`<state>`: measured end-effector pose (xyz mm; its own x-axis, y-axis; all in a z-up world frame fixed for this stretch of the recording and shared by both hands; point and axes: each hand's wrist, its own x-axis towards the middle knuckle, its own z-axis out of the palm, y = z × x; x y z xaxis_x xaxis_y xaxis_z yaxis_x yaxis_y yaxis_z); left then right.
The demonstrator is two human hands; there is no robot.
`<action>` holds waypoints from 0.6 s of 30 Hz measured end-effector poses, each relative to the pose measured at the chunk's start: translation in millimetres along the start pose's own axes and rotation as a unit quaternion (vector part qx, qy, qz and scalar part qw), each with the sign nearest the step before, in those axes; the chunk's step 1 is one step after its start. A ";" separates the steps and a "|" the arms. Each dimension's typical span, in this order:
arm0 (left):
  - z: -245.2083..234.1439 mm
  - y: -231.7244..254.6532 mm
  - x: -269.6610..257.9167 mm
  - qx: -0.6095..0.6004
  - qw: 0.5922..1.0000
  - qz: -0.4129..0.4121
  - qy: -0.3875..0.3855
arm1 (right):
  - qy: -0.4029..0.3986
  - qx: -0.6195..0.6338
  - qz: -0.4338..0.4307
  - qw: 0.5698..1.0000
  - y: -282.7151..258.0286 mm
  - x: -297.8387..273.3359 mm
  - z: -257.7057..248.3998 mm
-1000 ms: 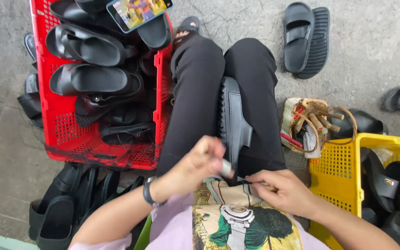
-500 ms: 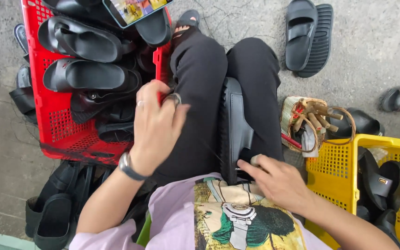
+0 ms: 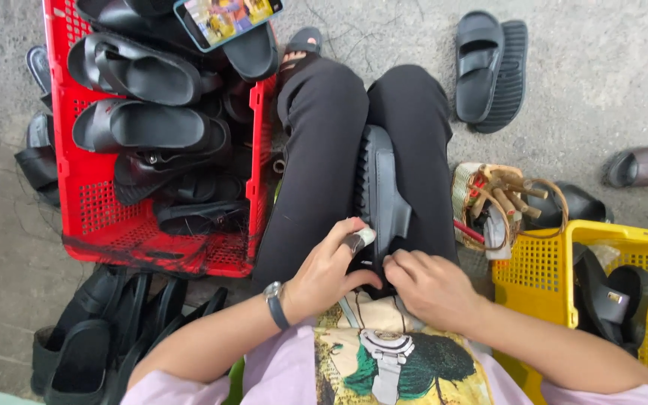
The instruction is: Hand-stitching a shoe sole using a hook needle and thread to repair footwear.
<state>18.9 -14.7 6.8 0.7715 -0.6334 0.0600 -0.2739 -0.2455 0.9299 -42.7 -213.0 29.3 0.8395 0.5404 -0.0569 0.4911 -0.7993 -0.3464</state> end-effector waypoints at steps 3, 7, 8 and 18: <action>-1.5 -2.6 -7.2 0.092 0.995 -0.035 -0.023 | 0.008 0.091 0.052 0.994 -3.0 -4.2 3.4; -19.9 13.7 -15.9 -0.135 0.988 -0.071 -0.008 | 0.005 0.150 0.115 0.982 -3.2 -11.9 3.2; -24.2 12.1 -17.7 -0.341 0.919 -0.187 -0.072 | 0.001 0.187 0.143 0.972 -1.5 -14.4 6.1; -6.4 17.1 -2.4 -0.159 0.970 -0.186 0.003 | -0.116 -0.027 0.049 0.992 11.9 -26.9 -18.8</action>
<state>16.1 -12.7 24.9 0.7871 -0.5390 -0.3001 0.2146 -0.2167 0.9523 -55.1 -242.0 44.3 0.8114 0.4998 -0.3032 0.4264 -0.8608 -0.2777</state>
